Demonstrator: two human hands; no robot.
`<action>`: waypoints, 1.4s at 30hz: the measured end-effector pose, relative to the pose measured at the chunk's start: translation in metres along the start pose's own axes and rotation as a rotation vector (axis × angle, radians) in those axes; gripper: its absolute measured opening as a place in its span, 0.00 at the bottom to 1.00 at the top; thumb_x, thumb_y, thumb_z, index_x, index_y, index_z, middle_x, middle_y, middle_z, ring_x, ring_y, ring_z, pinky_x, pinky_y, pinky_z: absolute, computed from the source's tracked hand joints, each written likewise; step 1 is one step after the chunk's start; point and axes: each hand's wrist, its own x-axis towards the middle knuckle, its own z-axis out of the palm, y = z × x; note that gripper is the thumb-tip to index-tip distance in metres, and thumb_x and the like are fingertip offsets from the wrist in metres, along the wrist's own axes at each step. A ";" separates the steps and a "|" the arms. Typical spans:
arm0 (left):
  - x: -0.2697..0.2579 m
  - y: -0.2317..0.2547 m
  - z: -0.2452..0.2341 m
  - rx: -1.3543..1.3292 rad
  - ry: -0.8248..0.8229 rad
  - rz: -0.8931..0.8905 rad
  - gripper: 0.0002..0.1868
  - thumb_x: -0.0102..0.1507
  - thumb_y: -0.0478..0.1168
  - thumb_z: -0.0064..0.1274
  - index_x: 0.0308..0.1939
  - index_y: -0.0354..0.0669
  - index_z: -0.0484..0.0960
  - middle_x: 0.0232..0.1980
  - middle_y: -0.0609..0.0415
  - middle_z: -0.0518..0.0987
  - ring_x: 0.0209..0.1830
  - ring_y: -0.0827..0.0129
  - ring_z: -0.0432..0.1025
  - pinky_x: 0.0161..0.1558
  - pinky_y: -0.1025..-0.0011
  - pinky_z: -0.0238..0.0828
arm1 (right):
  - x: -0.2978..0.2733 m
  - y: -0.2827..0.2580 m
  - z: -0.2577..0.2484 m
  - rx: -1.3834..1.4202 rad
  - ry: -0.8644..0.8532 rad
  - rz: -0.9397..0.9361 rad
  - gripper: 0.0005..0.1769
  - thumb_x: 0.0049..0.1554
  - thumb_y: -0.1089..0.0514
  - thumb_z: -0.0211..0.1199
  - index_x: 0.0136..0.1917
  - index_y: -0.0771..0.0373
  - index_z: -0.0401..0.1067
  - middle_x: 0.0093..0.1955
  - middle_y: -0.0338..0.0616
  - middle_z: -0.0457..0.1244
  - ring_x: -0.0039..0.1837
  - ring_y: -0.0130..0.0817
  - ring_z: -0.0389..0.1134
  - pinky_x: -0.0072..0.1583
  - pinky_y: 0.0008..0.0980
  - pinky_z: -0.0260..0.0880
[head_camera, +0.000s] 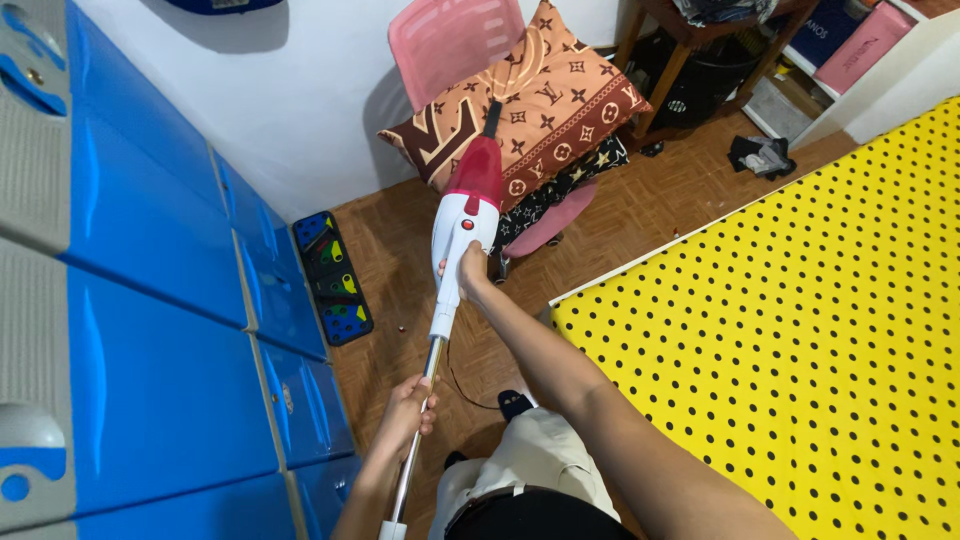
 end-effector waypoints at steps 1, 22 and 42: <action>-0.004 -0.001 -0.002 0.008 0.006 0.003 0.17 0.72 0.46 0.39 0.58 0.40 0.75 0.29 0.59 0.68 0.18 0.79 0.58 0.18 0.78 0.55 | -0.005 0.002 0.001 -0.010 -0.003 -0.002 0.34 0.64 0.42 0.27 0.61 0.70 0.62 0.32 0.57 0.63 0.30 0.46 0.65 0.34 0.46 0.71; -0.042 -0.041 -0.049 -0.056 -0.007 -0.034 0.18 0.72 0.47 0.41 0.60 0.41 0.75 0.28 0.59 0.68 0.17 0.80 0.57 0.18 0.79 0.54 | -0.038 0.063 0.019 0.023 -0.015 0.021 0.34 0.64 0.42 0.30 0.56 0.73 0.64 0.32 0.56 0.63 0.30 0.46 0.65 0.35 0.45 0.71; -0.056 -0.067 -0.055 0.078 0.069 0.017 0.18 0.72 0.46 0.39 0.60 0.41 0.76 0.27 0.60 0.69 0.17 0.79 0.58 0.17 0.78 0.55 | -0.057 0.035 0.030 -0.001 -0.094 0.386 0.41 0.56 0.20 0.40 0.44 0.61 0.66 0.33 0.45 0.61 0.35 0.45 0.64 0.48 0.54 0.67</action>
